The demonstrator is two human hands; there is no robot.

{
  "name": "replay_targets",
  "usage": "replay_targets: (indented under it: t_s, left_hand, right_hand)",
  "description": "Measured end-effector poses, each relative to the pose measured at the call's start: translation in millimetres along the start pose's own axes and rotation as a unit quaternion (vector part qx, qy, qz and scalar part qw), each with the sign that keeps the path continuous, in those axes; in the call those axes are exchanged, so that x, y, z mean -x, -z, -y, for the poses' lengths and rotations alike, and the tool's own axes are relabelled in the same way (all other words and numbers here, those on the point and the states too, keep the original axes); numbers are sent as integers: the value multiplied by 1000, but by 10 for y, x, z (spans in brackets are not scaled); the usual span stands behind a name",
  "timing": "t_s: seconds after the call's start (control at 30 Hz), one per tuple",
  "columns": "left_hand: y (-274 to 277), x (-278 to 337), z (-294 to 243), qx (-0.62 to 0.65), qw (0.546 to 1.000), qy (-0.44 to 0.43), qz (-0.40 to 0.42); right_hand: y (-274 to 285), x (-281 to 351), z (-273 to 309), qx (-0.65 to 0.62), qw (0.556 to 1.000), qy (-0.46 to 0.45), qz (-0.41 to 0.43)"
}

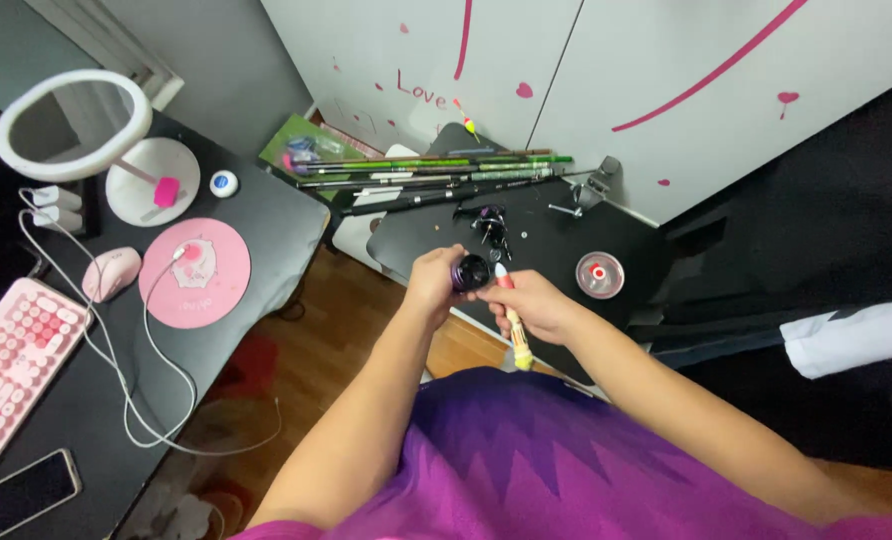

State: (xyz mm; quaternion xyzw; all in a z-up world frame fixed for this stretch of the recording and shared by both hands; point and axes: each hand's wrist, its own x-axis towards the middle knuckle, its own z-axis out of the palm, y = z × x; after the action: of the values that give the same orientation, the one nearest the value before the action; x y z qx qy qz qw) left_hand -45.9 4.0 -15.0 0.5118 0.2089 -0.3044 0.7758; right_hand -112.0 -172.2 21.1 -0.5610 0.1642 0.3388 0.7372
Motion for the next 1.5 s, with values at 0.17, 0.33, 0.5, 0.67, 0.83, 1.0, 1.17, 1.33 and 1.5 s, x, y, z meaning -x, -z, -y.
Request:
replay_targets:
  t_s: [0.17,0.33,0.5,0.67,0.83,1.0,1.17,1.33,1.5]
  left_hand:
    - [-57,-100,40,-90,993,-73,19]
    - [-1,-472,11,-269,935,-229,24]
    - [-163,-296,-48,-381,897,-224,12]
    - [-288,-129,-159,-471,859,-199,-8]
    - [-250,-365,-108,-473,845,-244,-54]
    - [-153,-624,-42,-397,885,-196,-142]
    - [-163,-624,-59,-83,993,-18,-87]
    - [-180,-589,-268,137,985,8,-105]
    - [-46,-605,-401,135,989,-37,57]
  right_hand:
    - [259,-150,-143,-118,988,-96,11]
    - [314,-367,40,-201,974,-79,-65]
    - [144,-241,248,-93,985,-35,-140]
    - [96,-206,481,-31,989,-6,-146]
    - [47,-436,591,108,974,88,-179]
    - [-123,-533,577,207,942,207,-164]
    - [-354,-455,706,336,888,215,-227]
    - [-270,-706,536,364,856,298,-216]
    - [-321,-620,696,42,953,218,-207]
